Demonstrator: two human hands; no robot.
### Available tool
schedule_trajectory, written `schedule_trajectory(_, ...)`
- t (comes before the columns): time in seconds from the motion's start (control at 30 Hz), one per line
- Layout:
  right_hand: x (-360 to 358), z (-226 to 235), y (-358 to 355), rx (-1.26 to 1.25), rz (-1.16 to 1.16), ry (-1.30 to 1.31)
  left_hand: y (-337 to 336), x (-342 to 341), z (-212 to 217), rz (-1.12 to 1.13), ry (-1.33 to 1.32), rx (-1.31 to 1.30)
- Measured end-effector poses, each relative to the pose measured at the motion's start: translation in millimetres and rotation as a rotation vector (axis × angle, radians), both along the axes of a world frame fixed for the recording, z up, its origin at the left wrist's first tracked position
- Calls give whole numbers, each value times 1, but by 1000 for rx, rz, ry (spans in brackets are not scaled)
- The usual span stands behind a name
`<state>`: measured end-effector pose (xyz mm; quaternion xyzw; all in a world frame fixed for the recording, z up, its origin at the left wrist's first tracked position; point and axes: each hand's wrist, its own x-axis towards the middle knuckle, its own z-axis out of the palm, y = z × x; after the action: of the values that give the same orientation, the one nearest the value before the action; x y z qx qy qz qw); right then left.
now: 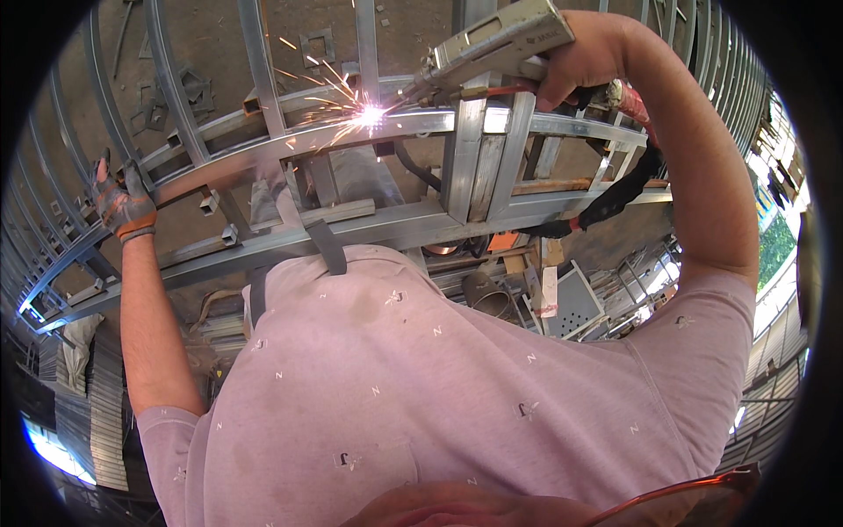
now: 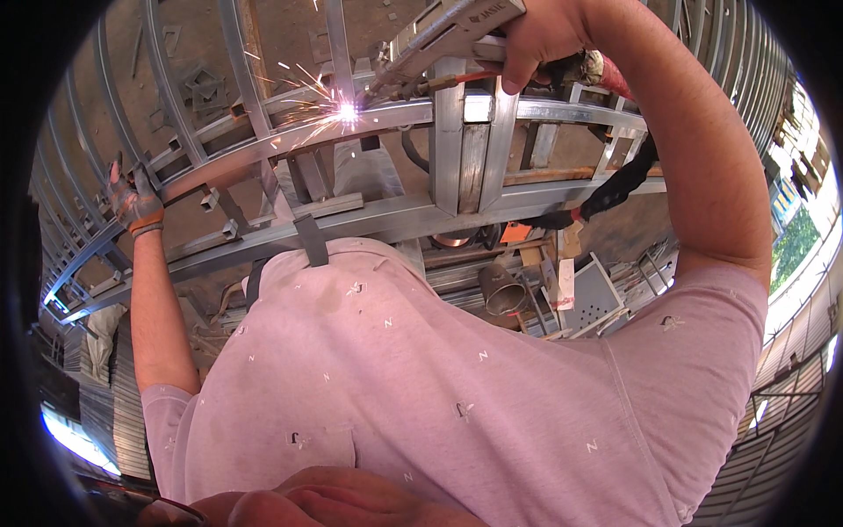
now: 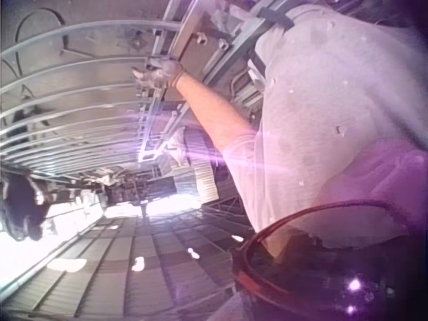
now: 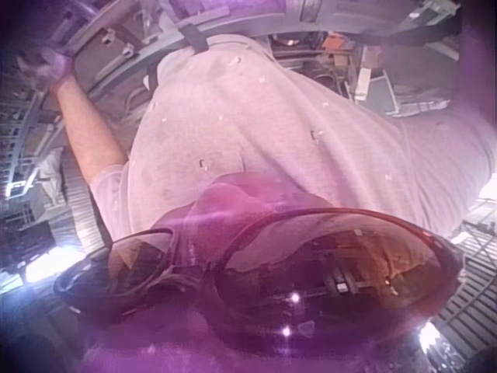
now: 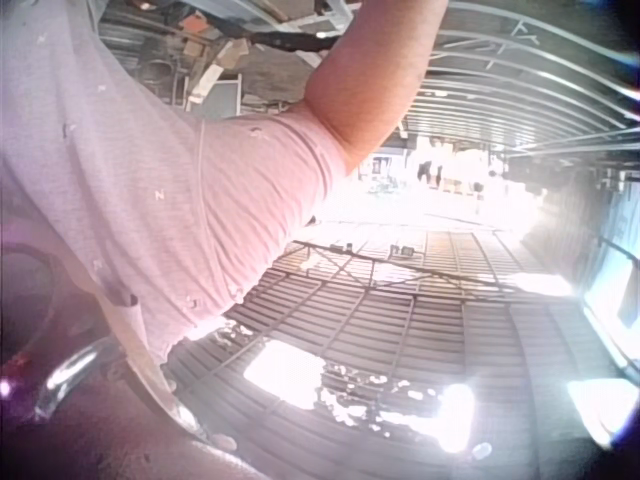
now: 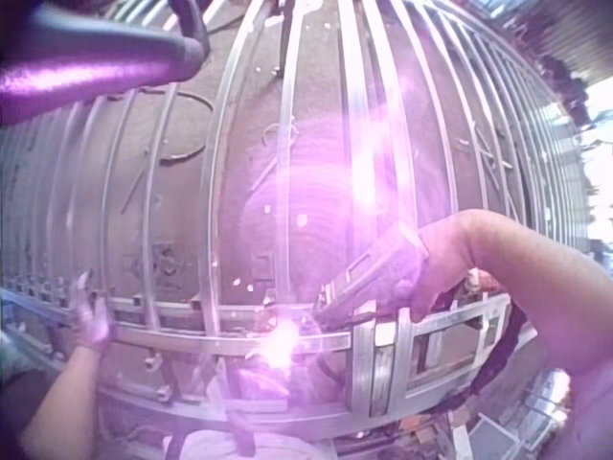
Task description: The person welds joints on a large curved metal frame using a handheld welding torch. They move along the frame, applying welds at multiple intersections while holding the structure steady with gloved hands. Sparks are visible during welding. The person repositions the torch and adjusts their stance to reach different sections of the frame.
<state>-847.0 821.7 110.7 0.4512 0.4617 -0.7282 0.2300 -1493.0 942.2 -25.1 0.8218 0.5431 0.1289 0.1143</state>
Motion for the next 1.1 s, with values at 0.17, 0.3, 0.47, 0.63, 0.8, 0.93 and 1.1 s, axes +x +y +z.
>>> schedule_trajectory(0.17, -23, 27, 8, 81, -70, -139, -2, 4, 3, -10, 38, 24)
schedule_trajectory(0.3, -15, 17, -7, 122, -39, -325, -2, 4, 3, -11, 57, 33)
schedule_trajectory(0.47, -13, 18, -8, 144, -2, -361, -2, 2, 1, 1, 69, 46)
schedule_trajectory(0.63, -11, 20, -7, 121, -18, -354, -4, -1, 0, 39, 117, 51)
schedule_trajectory(0.8, -5, 23, -8, 46, -68, -363, -3, 2, 1, 4, 118, 74)
schedule_trajectory(0.93, 7, 33, -5, 121, -123, -283, -3, 3, 1, 0, 89, 70)
schedule_trajectory(1.1, -31, 40, 17, 192, -282, -87, -6, 5, 7, 17, 95, 60)
